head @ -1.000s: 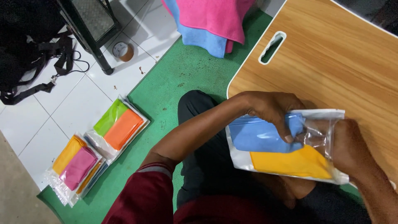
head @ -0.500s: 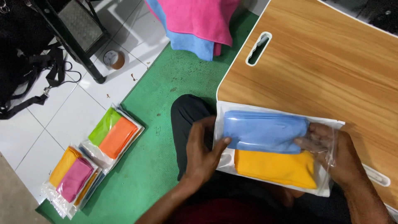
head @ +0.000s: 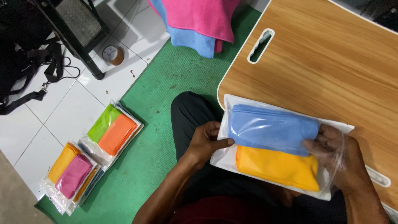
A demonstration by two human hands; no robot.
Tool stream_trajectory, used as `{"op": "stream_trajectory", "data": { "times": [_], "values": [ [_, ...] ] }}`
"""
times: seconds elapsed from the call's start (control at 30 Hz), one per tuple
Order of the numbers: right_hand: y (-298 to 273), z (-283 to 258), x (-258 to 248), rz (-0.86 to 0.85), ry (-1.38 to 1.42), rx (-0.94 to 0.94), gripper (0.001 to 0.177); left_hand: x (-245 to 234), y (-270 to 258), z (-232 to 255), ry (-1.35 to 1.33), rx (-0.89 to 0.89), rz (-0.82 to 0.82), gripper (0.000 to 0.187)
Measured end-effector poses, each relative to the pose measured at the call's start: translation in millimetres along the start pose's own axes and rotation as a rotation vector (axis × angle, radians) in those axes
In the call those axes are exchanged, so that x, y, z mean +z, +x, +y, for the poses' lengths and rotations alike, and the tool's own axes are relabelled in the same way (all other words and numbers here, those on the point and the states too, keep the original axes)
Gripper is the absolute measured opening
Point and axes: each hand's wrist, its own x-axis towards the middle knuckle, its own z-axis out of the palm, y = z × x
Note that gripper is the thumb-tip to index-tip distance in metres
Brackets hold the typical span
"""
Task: The person places blue and yellow cloths into a clear plastic bag, seals it, and sets it aside. Then the person brushes a pink cloth with a green brush, folds it, and places it on the table. Finally, the person brushes a blue cloth and folds it.
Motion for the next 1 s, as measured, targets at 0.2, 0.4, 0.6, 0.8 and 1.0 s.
{"op": "stream_trajectory", "data": {
  "times": [0.2, 0.4, 0.6, 0.8, 1.0],
  "values": [
    [0, 25, -1, 0.075, -0.021, -0.149, 0.017, 20, -6, 20, 0.429, 0.206, 0.128, 0.018],
    [-16, 22, 3, 0.253, 0.081, -0.256, 0.019, 32, -10, 28, 0.601, 0.436, 0.172, 0.037],
    [-38, -17, 16, 0.481, -0.182, -0.337, 0.064, 36, 17, 38, 0.516, 0.362, -0.079, 0.025],
    [-2, 60, 22, 0.492, 0.466, -0.389, 0.032, 42, 29, 53, 0.461, 0.209, -0.185, 0.013],
    [-32, 22, -3, 0.218, -0.103, -0.252, 0.045, 33, 30, 71, 0.843, 0.189, -0.202, 0.053]
  ]
}}
